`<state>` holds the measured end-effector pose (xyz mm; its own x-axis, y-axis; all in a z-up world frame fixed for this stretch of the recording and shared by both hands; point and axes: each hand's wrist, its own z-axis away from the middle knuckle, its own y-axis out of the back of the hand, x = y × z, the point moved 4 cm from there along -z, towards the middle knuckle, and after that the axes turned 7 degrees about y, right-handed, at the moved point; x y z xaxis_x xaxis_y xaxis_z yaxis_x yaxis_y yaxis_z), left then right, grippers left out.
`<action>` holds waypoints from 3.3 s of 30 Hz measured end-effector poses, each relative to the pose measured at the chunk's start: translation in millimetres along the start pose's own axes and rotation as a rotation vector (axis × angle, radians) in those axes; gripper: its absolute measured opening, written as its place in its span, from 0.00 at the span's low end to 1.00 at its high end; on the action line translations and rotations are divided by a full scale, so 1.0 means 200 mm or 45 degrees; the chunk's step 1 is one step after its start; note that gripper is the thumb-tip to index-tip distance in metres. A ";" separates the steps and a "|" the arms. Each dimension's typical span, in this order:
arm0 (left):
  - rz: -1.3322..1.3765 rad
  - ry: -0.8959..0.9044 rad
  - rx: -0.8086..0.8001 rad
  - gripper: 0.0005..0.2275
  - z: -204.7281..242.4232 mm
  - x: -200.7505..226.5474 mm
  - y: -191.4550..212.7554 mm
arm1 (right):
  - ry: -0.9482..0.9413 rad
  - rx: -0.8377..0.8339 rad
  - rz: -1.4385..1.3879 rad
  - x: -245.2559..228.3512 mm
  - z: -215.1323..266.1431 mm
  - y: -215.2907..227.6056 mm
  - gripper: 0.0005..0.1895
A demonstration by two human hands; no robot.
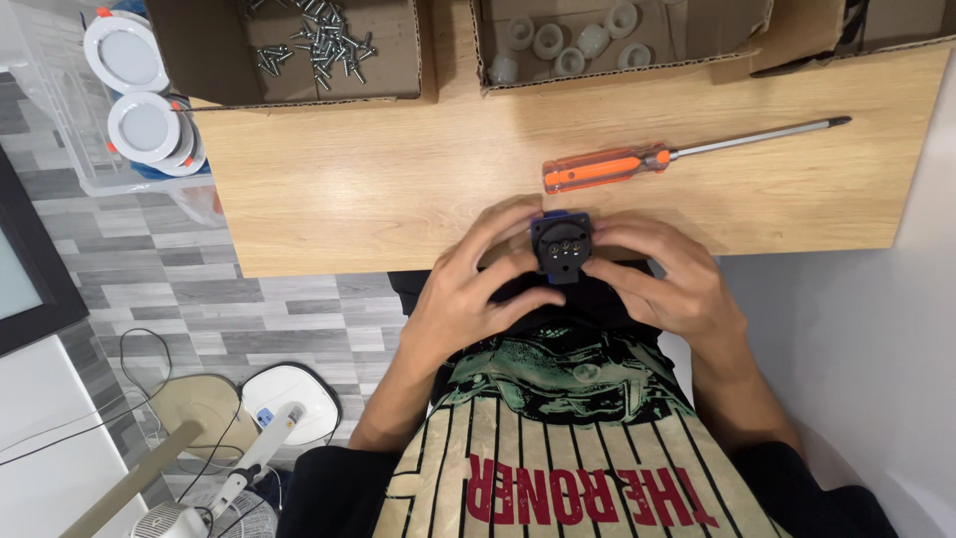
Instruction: The person assembles a blue electrical socket by inserting a white plastic insert and securing it with screws. They use a screwdriver to tighten the screws into the socket, then place the completed assembly into a plastic bin. The process is repeated with another socket.
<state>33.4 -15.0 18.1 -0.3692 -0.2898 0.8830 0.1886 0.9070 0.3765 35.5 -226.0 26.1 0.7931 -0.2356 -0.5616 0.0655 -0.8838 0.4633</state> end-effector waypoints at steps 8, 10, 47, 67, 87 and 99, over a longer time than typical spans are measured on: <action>0.086 0.055 0.165 0.18 0.00 -0.01 -0.04 | -0.022 0.038 -0.006 0.01 0.05 -0.02 0.07; 0.088 0.049 0.187 0.19 0.00 0.00 -0.04 | -0.013 0.051 -0.004 0.01 0.06 -0.03 0.07; 0.332 0.003 0.188 0.28 -0.10 0.16 -0.04 | -0.340 0.154 -0.014 -0.03 -0.18 0.15 0.06; 0.835 0.238 0.030 0.27 -0.10 -0.02 -0.11 | -0.249 0.147 -0.071 -0.01 -0.26 0.09 0.06; 1.027 0.332 -0.121 0.29 0.09 0.02 -0.02 | -0.978 -0.245 1.012 0.84 -0.84 0.71 0.34; 1.109 0.386 -0.041 0.32 0.15 -0.12 0.05 | -0.833 0.089 0.672 0.70 -0.81 0.86 0.22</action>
<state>17.0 10.1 -6.6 0.1687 0.4193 0.8921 0.3150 0.8346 -0.4518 255.9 -345.5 137.2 0.1971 -0.7927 -0.5768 -0.2700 -0.6095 0.7454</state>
